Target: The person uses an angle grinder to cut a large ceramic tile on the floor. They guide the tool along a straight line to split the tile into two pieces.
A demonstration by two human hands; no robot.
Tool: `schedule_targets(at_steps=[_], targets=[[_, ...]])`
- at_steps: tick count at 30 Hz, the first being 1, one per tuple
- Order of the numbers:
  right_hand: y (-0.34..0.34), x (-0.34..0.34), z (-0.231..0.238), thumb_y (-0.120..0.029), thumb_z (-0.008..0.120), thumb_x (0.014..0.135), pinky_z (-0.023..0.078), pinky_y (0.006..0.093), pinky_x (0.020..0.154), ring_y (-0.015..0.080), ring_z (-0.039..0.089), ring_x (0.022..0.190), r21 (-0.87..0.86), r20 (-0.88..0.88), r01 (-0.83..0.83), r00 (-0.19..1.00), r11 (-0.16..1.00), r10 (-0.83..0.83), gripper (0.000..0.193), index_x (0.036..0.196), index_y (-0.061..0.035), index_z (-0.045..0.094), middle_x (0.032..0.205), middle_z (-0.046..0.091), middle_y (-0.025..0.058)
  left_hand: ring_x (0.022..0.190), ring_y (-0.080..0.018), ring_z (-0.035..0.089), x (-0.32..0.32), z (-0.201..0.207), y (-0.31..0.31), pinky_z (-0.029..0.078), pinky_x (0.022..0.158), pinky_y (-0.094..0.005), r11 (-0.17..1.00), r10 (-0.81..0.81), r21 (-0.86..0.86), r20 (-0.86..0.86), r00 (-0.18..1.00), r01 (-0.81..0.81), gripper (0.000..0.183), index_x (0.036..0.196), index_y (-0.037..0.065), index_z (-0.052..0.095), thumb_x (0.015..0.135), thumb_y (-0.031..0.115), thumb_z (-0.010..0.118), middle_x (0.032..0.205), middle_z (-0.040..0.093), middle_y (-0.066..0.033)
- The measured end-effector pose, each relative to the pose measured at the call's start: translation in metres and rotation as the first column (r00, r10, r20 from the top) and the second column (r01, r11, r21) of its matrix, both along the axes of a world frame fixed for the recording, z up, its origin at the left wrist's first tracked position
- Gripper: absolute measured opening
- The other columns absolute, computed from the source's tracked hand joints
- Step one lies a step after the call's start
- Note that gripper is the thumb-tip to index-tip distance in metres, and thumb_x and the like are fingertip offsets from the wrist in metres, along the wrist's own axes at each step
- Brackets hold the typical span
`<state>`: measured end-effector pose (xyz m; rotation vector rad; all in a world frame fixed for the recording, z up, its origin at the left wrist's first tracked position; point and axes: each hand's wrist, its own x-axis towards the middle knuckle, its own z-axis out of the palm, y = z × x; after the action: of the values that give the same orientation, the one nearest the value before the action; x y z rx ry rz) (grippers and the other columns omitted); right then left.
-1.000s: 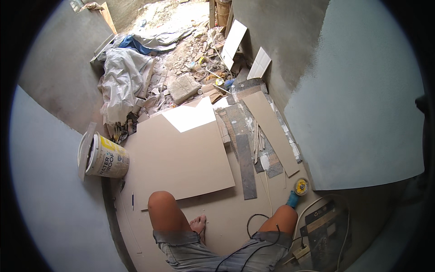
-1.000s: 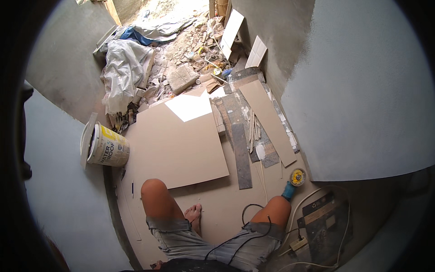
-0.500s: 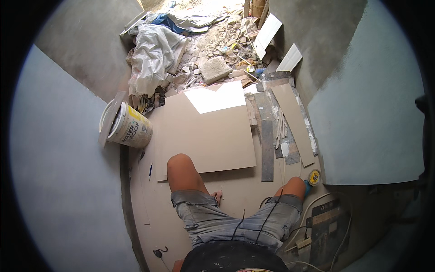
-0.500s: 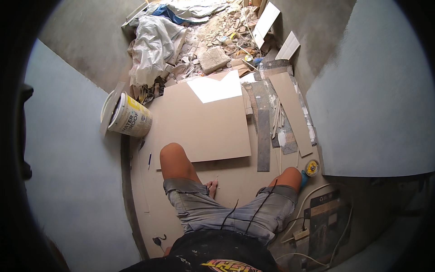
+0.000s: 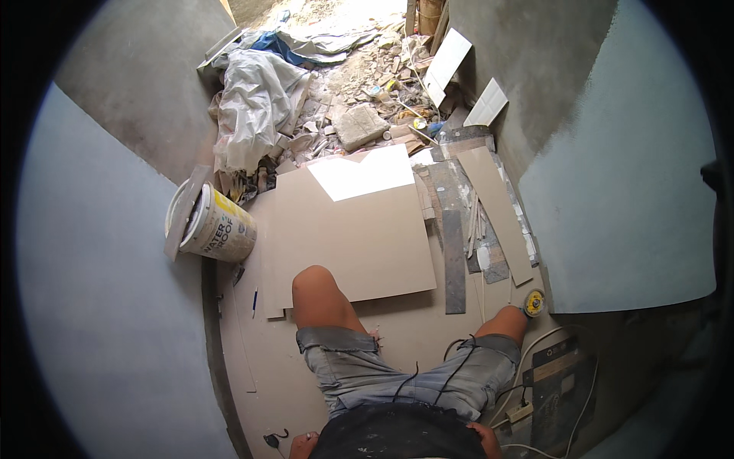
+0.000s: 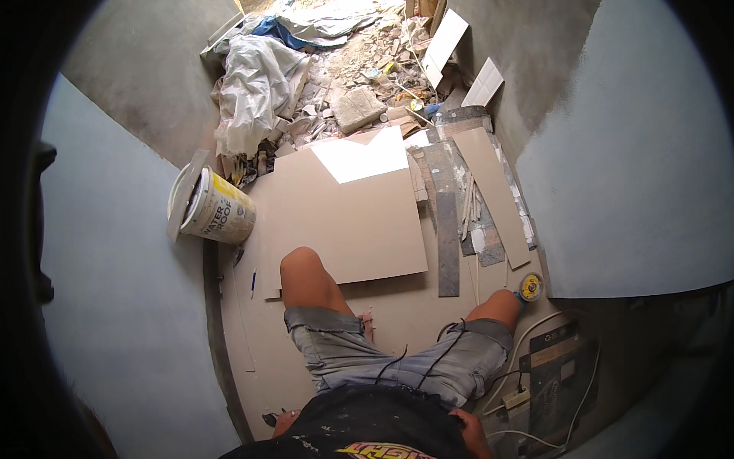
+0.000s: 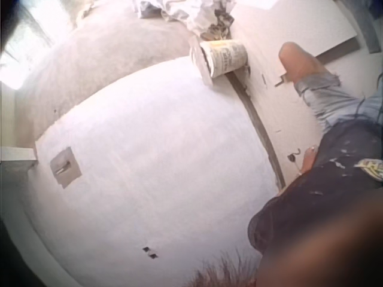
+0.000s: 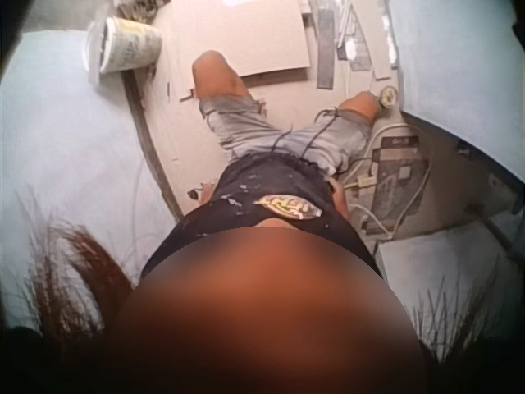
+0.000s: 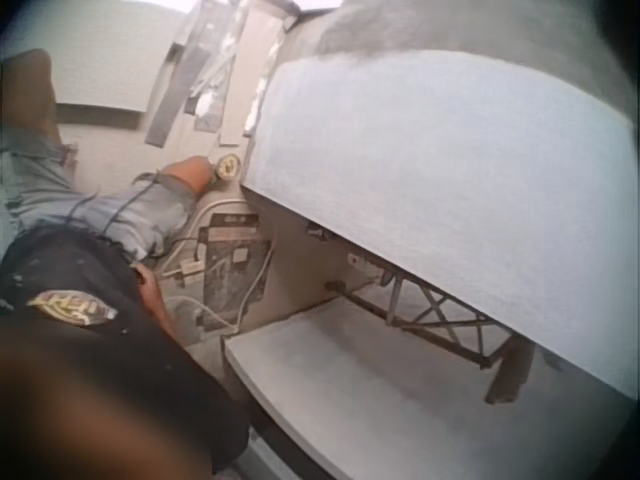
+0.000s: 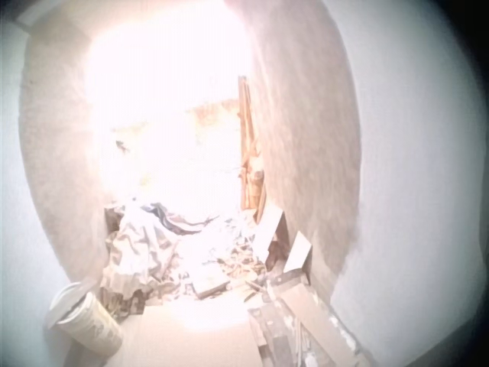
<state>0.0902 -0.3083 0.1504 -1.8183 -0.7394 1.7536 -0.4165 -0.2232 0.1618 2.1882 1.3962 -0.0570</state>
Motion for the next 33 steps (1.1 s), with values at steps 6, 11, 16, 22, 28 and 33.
schedule_targets(at_steps=[6, 11, 16, 22, 28, 33], targets=[[0.038, -0.005, 0.035, -0.002, 0.066, 0.099, 0.054, 0.0276, 0.089, 0.0116, 0.069, 0.103, 0.003, -0.054, -0.127, 0.990, 0.992, 0.127, 0.019, 0.117, 0.0030, 0.070, 0.109, 0.076, 0.0075, 0.066, -0.0188, 0.064, 0.005, 0.031, 0.059, 0.052, 0.063, -0.0310, 0.502, 0.816, -0.683, 0.171, 0.552, -0.531, 0.016, 0.077, 0.001, 0.059, 0.091, 0.010, 0.058, 0.081, 0.071, -0.0112], [0.042, 0.006, 0.046, -0.001, 0.067, 0.098, 0.054, 0.0278, 0.086, 0.0113, 0.070, 0.097, 0.035, -0.211, -0.025, 0.977, 0.999, 0.032, 0.015, 0.111, 0.0033, 0.069, 0.102, 0.077, 0.0060, 0.076, -0.0148, 0.060, 0.017, 0.042, 0.104, 0.051, 0.074, -0.0301, 0.221, 0.945, -0.882, 0.087, 0.316, -0.416, 0.017, 0.073, 0.002, 0.055, 0.088, 0.007, 0.057, 0.087, 0.069, -0.0108], [0.085, -0.036, -0.035, 0.002, 0.065, 0.094, 0.055, 0.0302, 0.079, 0.0126, 0.070, 0.088, 0.114, 0.012, -0.028, 1.000, 0.993, 0.027, 0.014, 0.107, -0.0002, 0.067, 0.090, 0.075, 0.0086, 0.087, -0.0175, 0.062, 0.039, 0.005, 0.154, 0.049, 0.080, -0.0331, 0.370, 0.733, -0.899, 0.125, 0.669, -0.236, 0.016, 0.101, 0.004, 0.061, 0.096, 0.018, 0.056, 0.095, 0.065, -0.0085], [0.136, -0.054, -0.039, -0.027, 0.076, 0.083, 0.052, 0.0445, 0.079, 0.0378, 0.069, 0.090, 0.085, 0.152, -0.348, 0.931, 0.934, 0.333, 0.028, 0.101, -0.0056, 0.071, 0.094, 0.072, 0.0232, 0.124, -0.0310, 0.059, 0.044, -0.024, 0.227, 0.044, 0.108, -0.0392, 0.474, 0.048, -0.863, 0.226, 0.973, 0.177, 0.045, 0.133, -0.007, 0.058, 0.100, 0.022, 0.050, 0.132, 0.063, -0.0216], [0.210, -0.084, -0.036, -0.026, 0.073, 0.090, 0.057, 0.0453, 0.088, 0.0387, 0.073, 0.094, 0.063, 0.262, -0.709, 0.691, 0.703, 0.674, 0.040, 0.125, -0.0073, 0.066, 0.107, 0.073, 0.0227, 0.136, -0.0352, 0.054, 0.029, -0.109, 0.262, 0.040, 0.116, -0.0391, -0.090, -0.294, -0.810, 0.578, 0.761, 0.580, 0.055, 0.148, -0.012, 0.048, 0.103, 0.020, 0.051, 0.146, 0.056, -0.0297], [0.233, -0.015, 0.024, -0.009, 0.073, 0.092, 0.056, 0.0323, 0.083, 0.0196, 0.072, 0.091, 0.227, 0.433, 0.176, 0.863, 0.958, -0.261, 0.035, 0.125, 0.0001, 0.065, 0.101, 0.072, 0.0140, 0.132, -0.0331, 0.058, 0.003, -0.176, 0.239, 0.046, 0.110, -0.0364, -0.144, -0.122, -0.274, 0.959, 0.257, 0.951, 0.064, 0.153, -0.009, 0.042, 0.106, 0.029, 0.062, 0.154, 0.049, -0.0271]])
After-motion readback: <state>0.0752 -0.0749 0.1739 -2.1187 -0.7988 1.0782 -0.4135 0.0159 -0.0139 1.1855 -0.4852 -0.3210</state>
